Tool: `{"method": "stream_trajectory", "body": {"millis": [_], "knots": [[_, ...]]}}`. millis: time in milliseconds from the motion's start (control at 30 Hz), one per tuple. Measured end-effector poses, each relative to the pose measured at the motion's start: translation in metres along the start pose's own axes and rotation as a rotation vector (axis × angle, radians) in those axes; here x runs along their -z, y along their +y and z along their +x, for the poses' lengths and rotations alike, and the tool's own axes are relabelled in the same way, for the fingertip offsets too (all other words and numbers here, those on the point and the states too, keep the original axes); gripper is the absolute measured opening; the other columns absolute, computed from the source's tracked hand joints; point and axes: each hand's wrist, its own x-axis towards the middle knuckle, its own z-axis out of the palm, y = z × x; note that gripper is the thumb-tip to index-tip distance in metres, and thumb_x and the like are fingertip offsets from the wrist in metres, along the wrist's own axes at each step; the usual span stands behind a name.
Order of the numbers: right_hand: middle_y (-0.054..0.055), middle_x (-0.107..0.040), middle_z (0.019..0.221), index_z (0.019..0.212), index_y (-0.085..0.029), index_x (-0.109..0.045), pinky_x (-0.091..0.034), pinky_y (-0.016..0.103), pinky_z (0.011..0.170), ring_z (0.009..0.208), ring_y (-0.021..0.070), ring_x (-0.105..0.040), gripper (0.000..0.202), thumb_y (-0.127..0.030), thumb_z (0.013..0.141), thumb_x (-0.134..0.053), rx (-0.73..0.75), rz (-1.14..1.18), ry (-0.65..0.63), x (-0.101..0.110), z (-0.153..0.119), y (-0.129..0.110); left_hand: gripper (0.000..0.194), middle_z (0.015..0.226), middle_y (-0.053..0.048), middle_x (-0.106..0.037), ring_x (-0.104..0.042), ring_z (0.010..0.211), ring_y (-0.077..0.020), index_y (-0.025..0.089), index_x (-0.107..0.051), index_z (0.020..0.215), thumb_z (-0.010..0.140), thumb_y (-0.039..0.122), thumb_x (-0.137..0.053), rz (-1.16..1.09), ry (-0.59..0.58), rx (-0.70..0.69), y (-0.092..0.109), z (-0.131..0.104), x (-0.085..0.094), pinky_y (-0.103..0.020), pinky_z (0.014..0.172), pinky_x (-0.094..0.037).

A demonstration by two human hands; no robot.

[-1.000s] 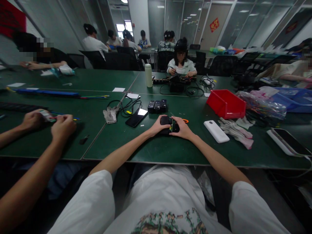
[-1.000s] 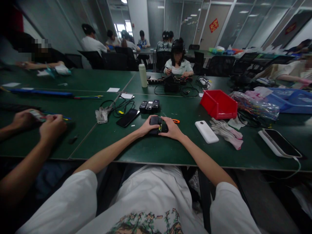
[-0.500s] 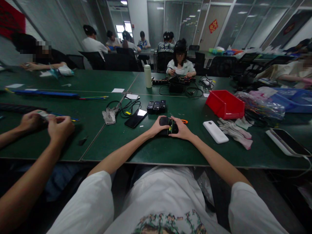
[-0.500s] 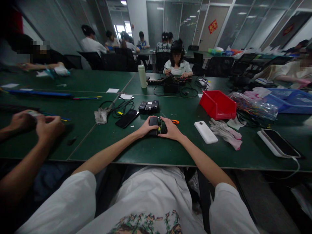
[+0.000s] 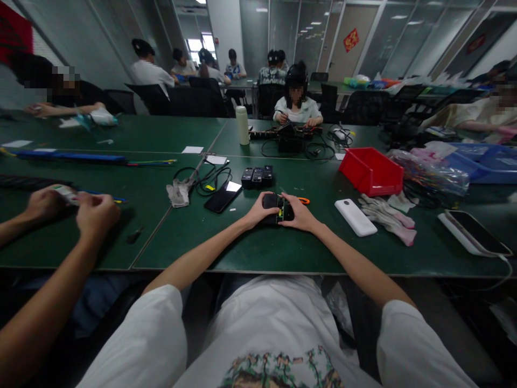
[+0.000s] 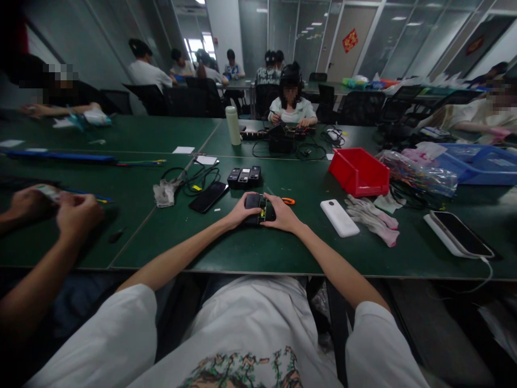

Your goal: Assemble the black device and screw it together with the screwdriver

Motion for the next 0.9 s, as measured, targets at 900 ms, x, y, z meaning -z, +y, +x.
{"method": "stream_trajectory", "body": {"millis": [900], "knots": [[0.013, -0.043, 0.143, 0.149, -0.026, -0.019, -0.037, 0.053, 0.110, 0.131, 0.0324, -0.043, 0.098, -0.048, 0.072, -0.075, -0.036, 0.017, -0.022, 0.005, 0.006, 0.008, 0.078, 0.124, -0.008, -0.051, -0.052, 0.114, -0.0243, 0.023, -0.035, 0.135, 0.070, 0.039, -0.075, 0.033, -0.113, -0.034, 0.010, 0.008, 0.003, -0.041, 0.103, -0.041]]}}
